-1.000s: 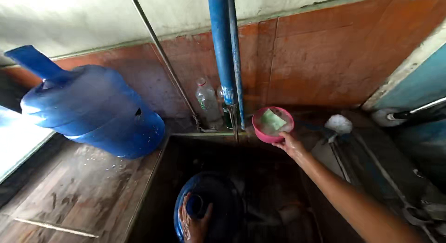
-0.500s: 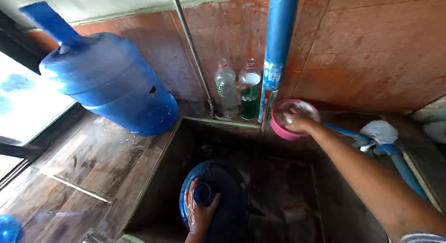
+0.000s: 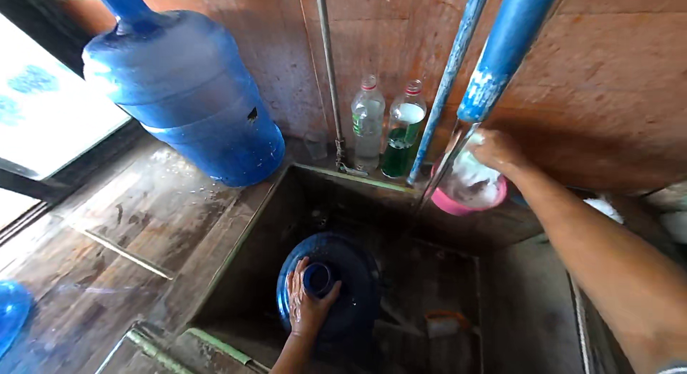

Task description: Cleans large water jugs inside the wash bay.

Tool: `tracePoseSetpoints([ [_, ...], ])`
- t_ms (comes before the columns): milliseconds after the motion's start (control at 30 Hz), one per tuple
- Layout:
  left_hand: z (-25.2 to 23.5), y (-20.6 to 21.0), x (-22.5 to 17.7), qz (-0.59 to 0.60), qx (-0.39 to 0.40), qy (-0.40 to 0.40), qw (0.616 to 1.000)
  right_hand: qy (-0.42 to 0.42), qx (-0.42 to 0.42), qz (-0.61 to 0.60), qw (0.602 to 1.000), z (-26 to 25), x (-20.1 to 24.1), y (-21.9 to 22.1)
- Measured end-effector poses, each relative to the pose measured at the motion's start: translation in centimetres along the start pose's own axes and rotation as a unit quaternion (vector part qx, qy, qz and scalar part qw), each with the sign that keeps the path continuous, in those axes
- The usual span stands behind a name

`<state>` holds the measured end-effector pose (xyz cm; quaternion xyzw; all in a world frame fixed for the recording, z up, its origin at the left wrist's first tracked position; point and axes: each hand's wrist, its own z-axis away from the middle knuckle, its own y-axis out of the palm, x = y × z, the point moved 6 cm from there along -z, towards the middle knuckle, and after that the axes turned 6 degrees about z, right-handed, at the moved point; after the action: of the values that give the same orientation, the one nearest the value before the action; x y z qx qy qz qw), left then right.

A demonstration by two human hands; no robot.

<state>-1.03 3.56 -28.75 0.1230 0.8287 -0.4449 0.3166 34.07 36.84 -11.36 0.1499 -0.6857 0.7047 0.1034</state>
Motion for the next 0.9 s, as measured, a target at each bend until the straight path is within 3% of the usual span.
tracePoseSetpoints([
  [233,-0.3,-0.4,-0.3,0.017,0.003,0.001,1.000,0.012,-0.038,-0.026,0.999,1.0,0.5,0.3],
  [400,-0.2,-0.6,-0.4,0.018,0.002,0.002,1.000,-0.025,0.023,0.059,0.998,-0.5,-3.3,7.6],
  [533,-0.4,-0.7,-0.7,0.030,0.011,-0.004,0.999,-0.002,0.127,0.096,0.987,-0.3,-4.0,11.2],
  [667,-0.5,-0.7,-0.9,0.041,0.023,-0.011,0.999,-0.005,0.023,0.072,0.997,0.7,-3.4,8.3],
  [767,-0.6,-0.7,-0.6,0.057,0.037,-0.009,0.998,-0.008,-0.041,-0.068,0.997,4.8,-1.3,4.5],
  [900,-0.3,-0.4,-0.3,0.116,0.061,0.010,0.991,-0.052,0.080,-0.224,0.970,15.7,7.0,4.0],
])
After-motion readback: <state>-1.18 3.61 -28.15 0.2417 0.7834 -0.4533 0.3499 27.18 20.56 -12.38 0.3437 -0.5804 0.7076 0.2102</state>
